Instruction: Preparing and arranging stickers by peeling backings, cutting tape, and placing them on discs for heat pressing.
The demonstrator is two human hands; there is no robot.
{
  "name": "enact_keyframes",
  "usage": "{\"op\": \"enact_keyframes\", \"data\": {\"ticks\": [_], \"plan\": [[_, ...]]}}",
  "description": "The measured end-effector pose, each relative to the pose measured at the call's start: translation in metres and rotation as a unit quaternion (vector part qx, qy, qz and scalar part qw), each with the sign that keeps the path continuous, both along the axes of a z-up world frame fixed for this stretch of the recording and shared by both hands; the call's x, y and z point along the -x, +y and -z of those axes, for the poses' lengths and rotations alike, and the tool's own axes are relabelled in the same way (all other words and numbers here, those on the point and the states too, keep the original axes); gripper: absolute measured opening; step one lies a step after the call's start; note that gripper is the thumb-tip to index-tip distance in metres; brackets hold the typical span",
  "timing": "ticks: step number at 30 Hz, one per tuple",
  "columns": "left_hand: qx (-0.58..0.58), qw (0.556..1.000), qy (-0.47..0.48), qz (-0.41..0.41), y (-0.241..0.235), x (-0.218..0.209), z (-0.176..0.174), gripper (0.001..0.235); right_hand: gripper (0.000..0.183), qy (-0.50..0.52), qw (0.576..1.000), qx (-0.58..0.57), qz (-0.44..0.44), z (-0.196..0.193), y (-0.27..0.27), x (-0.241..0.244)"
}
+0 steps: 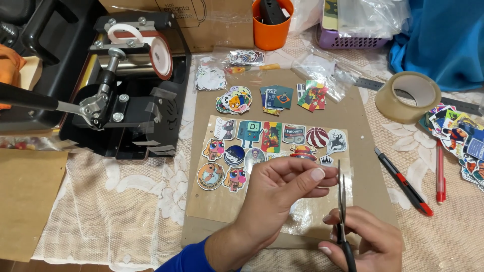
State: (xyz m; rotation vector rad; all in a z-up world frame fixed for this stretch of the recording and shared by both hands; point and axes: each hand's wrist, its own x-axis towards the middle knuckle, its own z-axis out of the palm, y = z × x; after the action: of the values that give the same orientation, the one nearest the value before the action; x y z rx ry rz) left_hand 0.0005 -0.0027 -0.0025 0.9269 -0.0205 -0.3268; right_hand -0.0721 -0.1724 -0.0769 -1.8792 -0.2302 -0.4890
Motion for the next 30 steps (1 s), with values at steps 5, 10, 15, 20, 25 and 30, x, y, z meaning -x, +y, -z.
{"op": "enact_keyframes", "data": {"ticks": [5,10,15,20,25,30], "plan": [[0.011,1.000,0.008,-0.004,-0.001,-0.001,0.002,0.015,0.037,-0.006,1.000,0.014,0.005,-0.003,0.002,-0.003],[0.012,1.000,0.017,-0.013,-0.002,-0.001,0.003,0.015,0.034,-0.007,0.999,0.030,0.017,-0.008,0.005,-0.004],[0.014,1.000,0.013,-0.015,-0.001,-0.001,0.003,0.016,0.031,-0.009,0.999,0.050,0.017,-0.009,0.005,-0.005],[0.005,1.000,0.023,-0.018,-0.001,-0.002,0.003,0.018,0.032,-0.011,0.997,0.069,0.025,-0.002,0.003,-0.006],[-0.007,0.999,0.024,-0.022,0.001,-0.002,0.007,0.018,0.032,-0.016,0.995,0.087,0.037,-0.007,0.006,-0.008],[-0.061,0.996,-0.046,-0.048,0.011,-0.004,0.014,0.013,0.030,-0.113,0.970,0.187,0.105,-0.013,-0.001,-0.015]]}}
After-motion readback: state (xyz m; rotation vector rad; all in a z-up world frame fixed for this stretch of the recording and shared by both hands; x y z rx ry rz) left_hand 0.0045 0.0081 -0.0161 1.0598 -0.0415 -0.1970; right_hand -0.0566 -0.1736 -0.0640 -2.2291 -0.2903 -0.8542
